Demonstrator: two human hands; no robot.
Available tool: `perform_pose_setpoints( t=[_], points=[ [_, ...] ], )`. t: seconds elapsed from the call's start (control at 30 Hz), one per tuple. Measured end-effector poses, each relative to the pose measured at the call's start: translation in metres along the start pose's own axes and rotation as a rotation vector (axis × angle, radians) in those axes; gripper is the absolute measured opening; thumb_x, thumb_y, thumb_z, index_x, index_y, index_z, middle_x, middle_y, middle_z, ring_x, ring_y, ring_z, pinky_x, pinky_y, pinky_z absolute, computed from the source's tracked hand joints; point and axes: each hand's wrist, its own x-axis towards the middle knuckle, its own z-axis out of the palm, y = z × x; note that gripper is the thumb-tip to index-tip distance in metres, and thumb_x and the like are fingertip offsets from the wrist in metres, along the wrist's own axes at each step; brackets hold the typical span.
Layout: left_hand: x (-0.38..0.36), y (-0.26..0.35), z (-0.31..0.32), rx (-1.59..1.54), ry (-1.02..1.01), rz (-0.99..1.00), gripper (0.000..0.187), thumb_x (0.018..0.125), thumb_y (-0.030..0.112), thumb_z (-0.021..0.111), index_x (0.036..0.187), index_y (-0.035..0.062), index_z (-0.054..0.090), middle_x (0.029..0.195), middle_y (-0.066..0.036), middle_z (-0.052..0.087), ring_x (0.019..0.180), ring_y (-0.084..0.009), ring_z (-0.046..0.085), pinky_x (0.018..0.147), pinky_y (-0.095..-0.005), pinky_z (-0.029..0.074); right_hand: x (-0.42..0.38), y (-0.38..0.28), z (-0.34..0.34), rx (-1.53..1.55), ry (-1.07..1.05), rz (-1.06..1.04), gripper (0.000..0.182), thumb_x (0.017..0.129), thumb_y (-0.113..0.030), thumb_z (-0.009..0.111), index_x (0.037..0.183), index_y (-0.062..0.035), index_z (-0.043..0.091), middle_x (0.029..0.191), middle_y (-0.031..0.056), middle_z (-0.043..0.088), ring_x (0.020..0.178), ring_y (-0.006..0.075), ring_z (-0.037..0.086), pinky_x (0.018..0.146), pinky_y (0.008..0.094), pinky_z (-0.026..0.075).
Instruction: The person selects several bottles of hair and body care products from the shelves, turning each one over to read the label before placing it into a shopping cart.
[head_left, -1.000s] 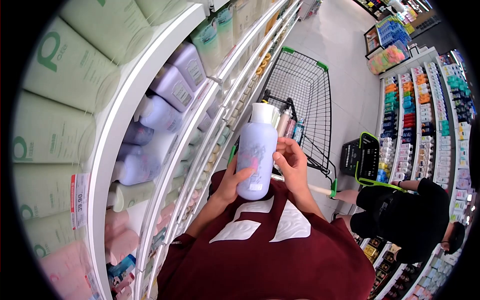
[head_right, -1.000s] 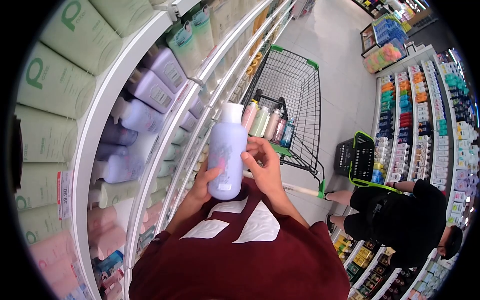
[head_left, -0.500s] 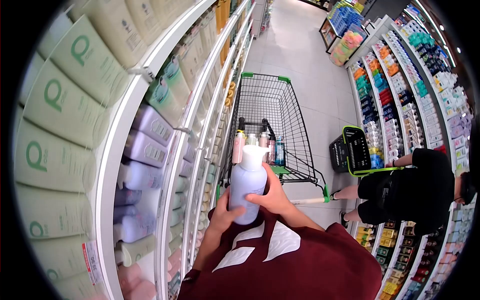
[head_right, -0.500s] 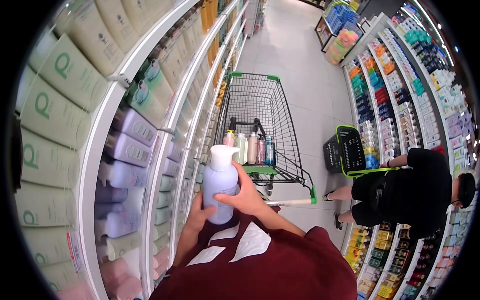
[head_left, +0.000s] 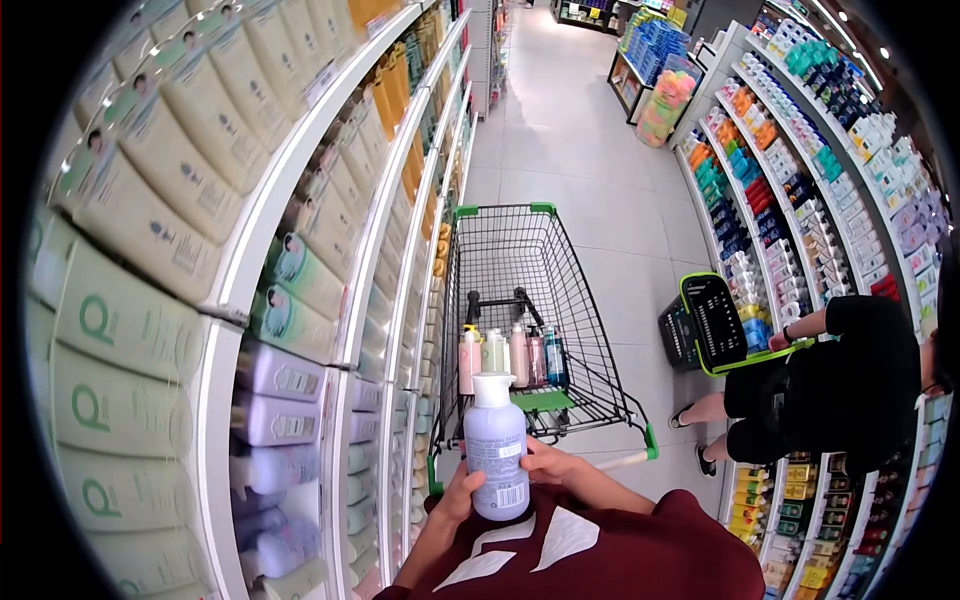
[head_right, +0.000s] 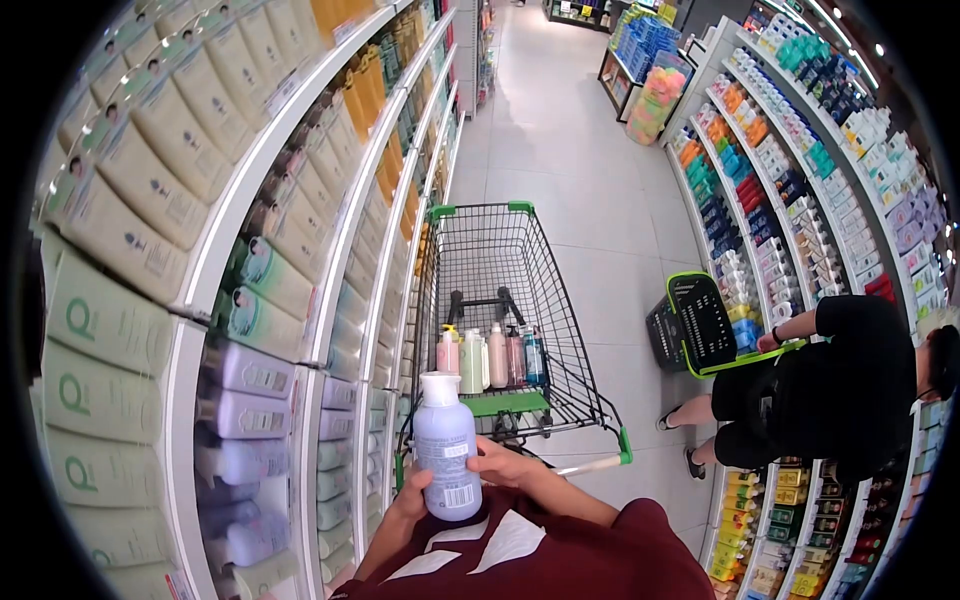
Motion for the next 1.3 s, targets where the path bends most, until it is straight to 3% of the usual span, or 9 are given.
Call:
perform_pose_setpoints(
  t=[0.13, 0.2, 0.27, 0.5, 0.6, 0.7, 0.77, 0.97, 1.3],
  points=[
    [0.041, 0.031, -0.017, 0.723, -0.030, -0.155, 0.057, 0.092, 0.050, 0.057, 0.112, -0.0035, 0.066, 0.097, -0.017, 0.072, 0.091, -0.0254, 0.070, 0.079, -0.0416, 0.053, 0.014, 0.003, -0.035, 0.138, 0.110, -0.106, 0.083, 0.083, -0.045, 0.078, 0.142, 0.0006, 0.043, 0.134, 0.0141, 0.057, 0.120, 0.0258, 0.060, 0.103, 0.0421, 0.048],
    [0.060, 0.050, 0.010, 1.296, 0.133, -0.168, 0.047, 0.098, 0.043, 0.053, 0.099, -0.0007, 0.070, 0.091, -0.020, 0.071, 0.086, -0.0351, 0.069, 0.076, -0.0436, 0.052, 0.017, 0.001, -0.050, 0.168, 0.448, -0.199, 0.064, 0.088, -0.038, 0.074, 0.133, -0.0001, 0.051, 0.122, 0.0125, 0.063, 0.111, 0.0235, 0.064, 0.096, 0.0404, 0.053],
    [0.076, 0.035, 0.008, 1.265, 0.228, 0.014, 0.039, 0.094, 0.041, 0.060, 0.100, 0.0032, 0.069, 0.097, -0.017, 0.072, 0.089, -0.0384, 0.068, 0.076, -0.0453, 0.052, 0.023, -0.021, -0.068, 0.012, 0.680, -0.214, 0.048, 0.090, -0.030, 0.072, 0.126, -0.0028, 0.057, 0.109, 0.0089, 0.066, 0.099, 0.0206, 0.066, 0.088, 0.0384, 0.054],
    [0.101, -0.092, -0.068, 1.832, 0.276, 0.010, 0.045, 0.091, 0.043, 0.061, 0.112, 0.0038, 0.066, 0.114, -0.014, 0.064, 0.105, -0.0331, 0.060, 0.103, -0.0549, 0.031, 0.041, -0.034, -0.232, -0.214, 1.112, -0.033, 0.063, 0.079, -0.036, 0.082, 0.120, 0.0064, 0.059, 0.102, 0.0153, 0.069, 0.085, 0.0244, 0.070, 0.074, 0.0402, 0.058],
    [0.104, -0.103, -0.070, 1.862, 0.384, 0.296, 0.032, 0.092, 0.033, 0.059, 0.107, 0.0051, 0.068, 0.107, -0.010, 0.064, 0.098, -0.0303, 0.060, 0.096, -0.0495, 0.035, 0.049, -0.019, -0.300, -0.207, 1.195, 0.072, 0.064, 0.078, -0.035, 0.082, 0.119, 0.0077, 0.059, 0.103, 0.0172, 0.069, 0.083, 0.0268, 0.071, 0.071, 0.0433, 0.059],
    [0.123, -0.103, -0.088, 1.674, 0.433, -0.102, 0.024, 0.090, 0.025, 0.058, 0.100, 0.0058, 0.068, 0.101, -0.006, 0.066, 0.097, -0.0268, 0.061, 0.092, -0.0453, 0.038, 0.061, 0.002, -0.356, -0.188, 1.255, 0.184, 0.069, 0.077, -0.037, 0.082, 0.125, 0.0062, 0.056, 0.107, 0.0172, 0.068, 0.088, 0.0281, 0.070, 0.076, 0.0450, 0.058],
    [0.136, -0.108, -0.084, 1.721, 0.462, -0.024, 0.021, 0.088, 0.023, 0.058, 0.095, 0.0062, 0.068, 0.099, -0.006, 0.067, 0.097, -0.0255, 0.061, 0.091, -0.0439, 0.038, 0.068, 0.034, -0.411, -0.169, 1.295, 0.255, 0.076, 0.076, -0.040, 0.082, 0.129, 0.0070, 0.054, 0.110, 0.0179, 0.068, 0.091, 0.0294, 0.070, 0.079, 0.0453, 0.058],
    [0.155, -0.113, -0.089, 1.717, 0.438, 0.119, 0.017, 0.078, 0.016, 0.057, 0.083, 0.0080, 0.070, 0.080, -0.010, 0.070, 0.089, -0.0286, 0.066, 0.070, -0.0440, 0.046, 0.111, 0.044, -0.461, -0.315, 1.374, 0.366, 0.089, 0.070, -0.044, 0.085, 0.130, 0.0121, 0.051, 0.115, 0.0207, 0.067, 0.096, 0.0312, 0.070, 0.082, 0.0437, 0.057],
    [0.169, -0.116, -0.103, 1.761, 0.387, 0.162, 0.022, 0.072, 0.016, 0.056, 0.084, 0.0076, 0.071, 0.081, -0.008, 0.070, 0.096, -0.0280, 0.069, 0.071, -0.0423, 0.046, 0.192, 0.032, -0.484, -0.782, 1.261, 0.457, 0.115, 0.064, -0.052, 0.085, 0.140, 0.0139, 0.031, 0.136, 0.0331, 0.051, 0.124, 0.0414, 0.055, 0.107, 0.0433, 0.044]
  ],
)
